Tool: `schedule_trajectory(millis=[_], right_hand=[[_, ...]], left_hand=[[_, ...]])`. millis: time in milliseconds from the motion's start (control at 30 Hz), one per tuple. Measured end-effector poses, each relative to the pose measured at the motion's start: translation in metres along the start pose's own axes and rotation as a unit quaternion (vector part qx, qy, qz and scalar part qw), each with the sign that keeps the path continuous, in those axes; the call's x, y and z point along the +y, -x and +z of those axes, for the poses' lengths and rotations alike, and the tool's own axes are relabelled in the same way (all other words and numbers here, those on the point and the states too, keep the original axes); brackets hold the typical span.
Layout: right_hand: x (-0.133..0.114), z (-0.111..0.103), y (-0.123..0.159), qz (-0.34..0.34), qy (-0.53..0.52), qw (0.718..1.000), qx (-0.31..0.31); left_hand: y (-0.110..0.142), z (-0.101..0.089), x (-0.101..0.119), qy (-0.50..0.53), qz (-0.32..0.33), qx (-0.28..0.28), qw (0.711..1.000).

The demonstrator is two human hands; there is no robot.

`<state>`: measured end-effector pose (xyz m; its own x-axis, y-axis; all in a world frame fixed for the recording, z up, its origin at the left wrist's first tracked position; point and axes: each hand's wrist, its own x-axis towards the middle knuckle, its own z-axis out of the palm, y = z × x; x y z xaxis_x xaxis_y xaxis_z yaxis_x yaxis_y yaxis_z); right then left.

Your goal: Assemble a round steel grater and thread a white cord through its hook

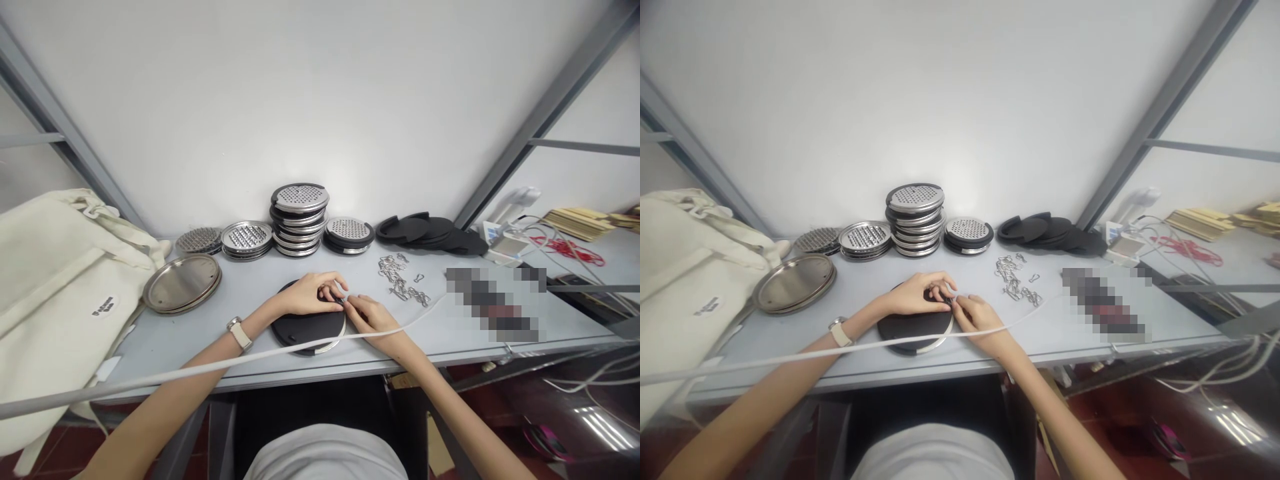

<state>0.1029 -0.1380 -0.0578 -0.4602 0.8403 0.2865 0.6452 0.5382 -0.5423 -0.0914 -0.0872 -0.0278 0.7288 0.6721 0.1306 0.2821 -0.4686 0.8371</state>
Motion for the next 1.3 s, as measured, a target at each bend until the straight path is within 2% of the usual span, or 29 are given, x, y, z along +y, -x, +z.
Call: schedule_trajectory(millis=[533,767,900,1300], right_hand=[[0.0034,-0.0007,0.0014,0.054,-0.063,0.996,0.032],[-0.0009,-0.0008,0.0003,0.005,-0.022,1.000,0.008],[-0.0019,0.0005,0.0000,0.000,0.011,1.000,0.010],[0.0007,-0.0001,0.0010,0.002,-0.006,1.000,0.009]], left_hand=[[0.0001,0.0000,-0.0016,0.014,-0.001,-0.007,1.000],[0.0000,0.0004,0.0008,-0.022,0.023,0.016,0.999],[0.0003,0.0007,0.0014,-0.027,0.026,0.031,0.999],[-0.0007,-0.0004,0.0010,0.011,0.005,0.010,1.000]])
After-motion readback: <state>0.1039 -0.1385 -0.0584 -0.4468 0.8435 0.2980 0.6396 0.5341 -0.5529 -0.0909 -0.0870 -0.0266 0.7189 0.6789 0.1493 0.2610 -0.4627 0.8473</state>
